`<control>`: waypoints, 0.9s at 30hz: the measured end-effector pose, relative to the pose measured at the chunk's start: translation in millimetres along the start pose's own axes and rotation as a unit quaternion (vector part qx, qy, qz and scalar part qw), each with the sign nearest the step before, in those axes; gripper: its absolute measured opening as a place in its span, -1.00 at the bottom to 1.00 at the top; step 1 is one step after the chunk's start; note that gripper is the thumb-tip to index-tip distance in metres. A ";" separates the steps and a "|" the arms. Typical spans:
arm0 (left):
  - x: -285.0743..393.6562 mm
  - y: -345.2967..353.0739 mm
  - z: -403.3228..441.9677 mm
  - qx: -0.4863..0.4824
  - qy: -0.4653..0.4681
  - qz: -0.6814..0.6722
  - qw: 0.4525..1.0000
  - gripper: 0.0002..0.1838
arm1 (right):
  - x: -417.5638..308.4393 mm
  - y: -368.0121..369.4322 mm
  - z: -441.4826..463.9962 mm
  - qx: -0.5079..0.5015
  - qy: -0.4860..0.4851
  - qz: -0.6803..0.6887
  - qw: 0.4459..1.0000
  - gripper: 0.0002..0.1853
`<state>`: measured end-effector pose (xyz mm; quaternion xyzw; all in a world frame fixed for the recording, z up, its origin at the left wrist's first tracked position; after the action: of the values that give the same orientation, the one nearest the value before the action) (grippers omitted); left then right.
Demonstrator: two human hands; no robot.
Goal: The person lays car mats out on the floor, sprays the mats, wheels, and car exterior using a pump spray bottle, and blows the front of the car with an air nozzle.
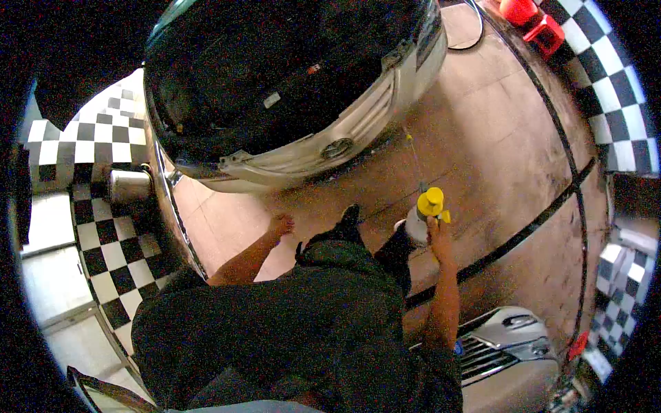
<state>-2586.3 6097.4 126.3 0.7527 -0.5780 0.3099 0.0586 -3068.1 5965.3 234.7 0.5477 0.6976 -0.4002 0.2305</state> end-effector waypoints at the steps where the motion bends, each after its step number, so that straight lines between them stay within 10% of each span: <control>1: -18.1 1.0 7.4 0.017 -0.021 0.009 1.000 -0.77 | -8.2 -13.3 10.9 -0.003 -0.002 -0.015 1.000 -0.65; 4: -69.3 -0.1 10.9 -0.051 -0.082 -0.157 0.983 -0.80 | 59.8 -54.5 78.7 0.013 -0.034 -0.073 0.997 -0.66; 15: -17.6 161.4 -143.5 0.023 -0.112 -0.023 0.993 -0.72 | 75.7 -136.9 216.8 -0.087 -0.234 -0.384 0.889 -0.58; 21: 8.0 216.5 -122.0 0.036 -0.127 -0.070 0.989 -0.70 | 36.5 -194.4 283.9 -0.052 0.033 -0.117 0.991 -0.55; 27: 114.7 321.0 -73.8 0.002 -0.093 0.009 0.996 -0.63 | 24.9 -219.1 354.9 -0.028 -0.031 -0.039 0.998 -0.65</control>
<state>-2890.7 5930.4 160.0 0.7734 -0.5868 0.2399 0.0007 -3324.7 5674.4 79.2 0.5008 0.7218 -0.4063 0.2513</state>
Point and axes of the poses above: each hand's wrist, its own z-axis towards the middle knuckle, its own y-axis out of the palm, x = y × z, the point moved 1 cm from there along z, towards the middle knuckle, and after that the axes turned 5 degrees about x, right-handed, at the moved point
